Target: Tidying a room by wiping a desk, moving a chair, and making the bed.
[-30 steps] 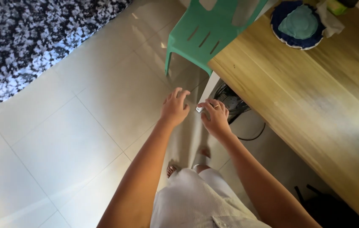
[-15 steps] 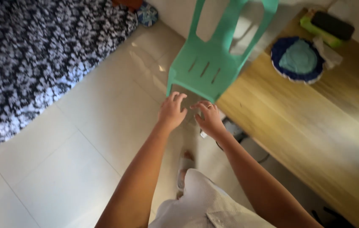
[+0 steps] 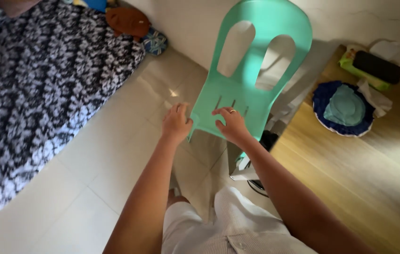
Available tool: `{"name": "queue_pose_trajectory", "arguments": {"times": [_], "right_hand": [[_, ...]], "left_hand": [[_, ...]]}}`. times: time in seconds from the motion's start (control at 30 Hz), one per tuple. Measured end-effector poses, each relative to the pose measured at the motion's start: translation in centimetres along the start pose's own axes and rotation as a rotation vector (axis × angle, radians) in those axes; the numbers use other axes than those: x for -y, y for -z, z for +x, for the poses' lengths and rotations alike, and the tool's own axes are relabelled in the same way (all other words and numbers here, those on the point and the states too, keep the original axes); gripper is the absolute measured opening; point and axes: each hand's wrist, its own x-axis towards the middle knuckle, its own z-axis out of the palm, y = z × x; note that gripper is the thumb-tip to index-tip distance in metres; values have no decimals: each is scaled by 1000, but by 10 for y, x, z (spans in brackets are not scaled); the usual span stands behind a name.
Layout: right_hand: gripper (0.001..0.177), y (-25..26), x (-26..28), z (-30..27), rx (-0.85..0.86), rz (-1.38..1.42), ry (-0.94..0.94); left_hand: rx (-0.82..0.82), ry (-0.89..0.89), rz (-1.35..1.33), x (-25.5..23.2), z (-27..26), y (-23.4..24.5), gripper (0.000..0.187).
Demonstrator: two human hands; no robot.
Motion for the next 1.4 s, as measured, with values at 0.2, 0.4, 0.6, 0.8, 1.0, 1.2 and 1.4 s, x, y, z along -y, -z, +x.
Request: {"name": "queue_pose_trajectory", "arguments": {"times": [0.2,0.4,0.6,0.8,1.0,1.2,1.4], "right_hand": [[30,-23,-15,77,-90,45,-112],[35,-6,12,128,-144,89,-535],[38,4,-53,147,-287,70,-487],[41,47,-129,190,-338,109,-603],[47,74,-255,235,-536,141,-691],[63,120,-301,279,-568,461,-892],[69,136,-345,306,-596,831,-1090]], "left_hand": [[86,-166,35,45,114,22,59],[139,-334,58,69,231,21,59],[233,-398,21,29,303,5,54],[305,-421,26,-6,384,-67,66],[322,-427,-30,-62,448,-99,89],[366,-399,-130,-105,498,-139,95],[384,-431,-148,-107,520,-179,84]]}}
